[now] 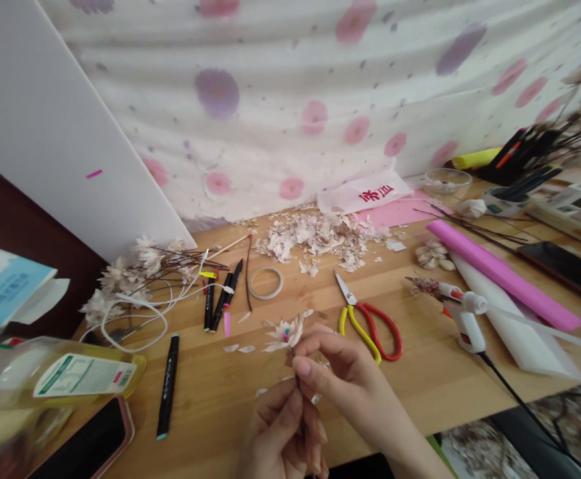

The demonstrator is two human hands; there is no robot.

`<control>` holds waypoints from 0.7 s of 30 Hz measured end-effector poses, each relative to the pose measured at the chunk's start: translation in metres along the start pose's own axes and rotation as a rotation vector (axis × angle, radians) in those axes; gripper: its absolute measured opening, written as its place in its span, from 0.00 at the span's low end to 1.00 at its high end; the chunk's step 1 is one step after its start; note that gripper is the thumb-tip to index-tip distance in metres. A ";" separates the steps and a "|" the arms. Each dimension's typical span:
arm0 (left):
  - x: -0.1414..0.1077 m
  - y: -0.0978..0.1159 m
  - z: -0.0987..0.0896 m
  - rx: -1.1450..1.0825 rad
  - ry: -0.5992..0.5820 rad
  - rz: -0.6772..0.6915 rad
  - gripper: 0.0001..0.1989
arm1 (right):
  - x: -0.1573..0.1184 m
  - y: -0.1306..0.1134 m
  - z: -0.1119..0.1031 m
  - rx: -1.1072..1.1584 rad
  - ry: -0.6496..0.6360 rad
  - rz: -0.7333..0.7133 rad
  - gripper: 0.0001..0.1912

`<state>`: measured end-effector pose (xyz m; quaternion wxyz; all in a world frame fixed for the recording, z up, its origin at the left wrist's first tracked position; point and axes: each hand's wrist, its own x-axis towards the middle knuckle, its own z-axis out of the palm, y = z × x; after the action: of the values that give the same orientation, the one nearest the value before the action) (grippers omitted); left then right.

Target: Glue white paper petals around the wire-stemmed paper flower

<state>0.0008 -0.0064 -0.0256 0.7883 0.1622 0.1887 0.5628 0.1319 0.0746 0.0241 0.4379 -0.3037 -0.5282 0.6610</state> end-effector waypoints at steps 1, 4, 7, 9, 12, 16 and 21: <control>0.001 0.000 0.000 0.003 0.006 -0.006 0.09 | 0.000 0.000 0.001 -0.013 0.012 -0.017 0.15; 0.001 0.000 0.000 0.013 0.001 -0.011 0.10 | -0.002 -0.001 0.002 -0.064 0.015 -0.080 0.15; -0.001 0.000 -0.003 0.005 -0.057 -0.013 0.11 | -0.003 -0.003 0.002 -0.087 0.000 -0.131 0.17; -0.001 -0.001 -0.005 -0.006 -0.077 -0.029 0.11 | -0.003 -0.002 0.001 -0.081 0.003 -0.138 0.18; 0.000 -0.002 -0.007 -0.026 -0.097 -0.036 0.12 | -0.004 0.004 0.002 -0.049 0.024 -0.150 0.19; 0.000 -0.004 -0.007 -0.051 -0.111 -0.027 0.13 | -0.008 0.014 0.003 0.022 0.104 -0.197 0.15; -0.001 -0.006 -0.008 -0.046 -0.136 -0.038 0.12 | -0.014 0.017 0.006 0.068 0.174 -0.171 0.09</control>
<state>0.0013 -0.0083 -0.0357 0.8133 0.1783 0.1247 0.5397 0.1282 0.0583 0.0086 0.5468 -0.2987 -0.4897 0.6099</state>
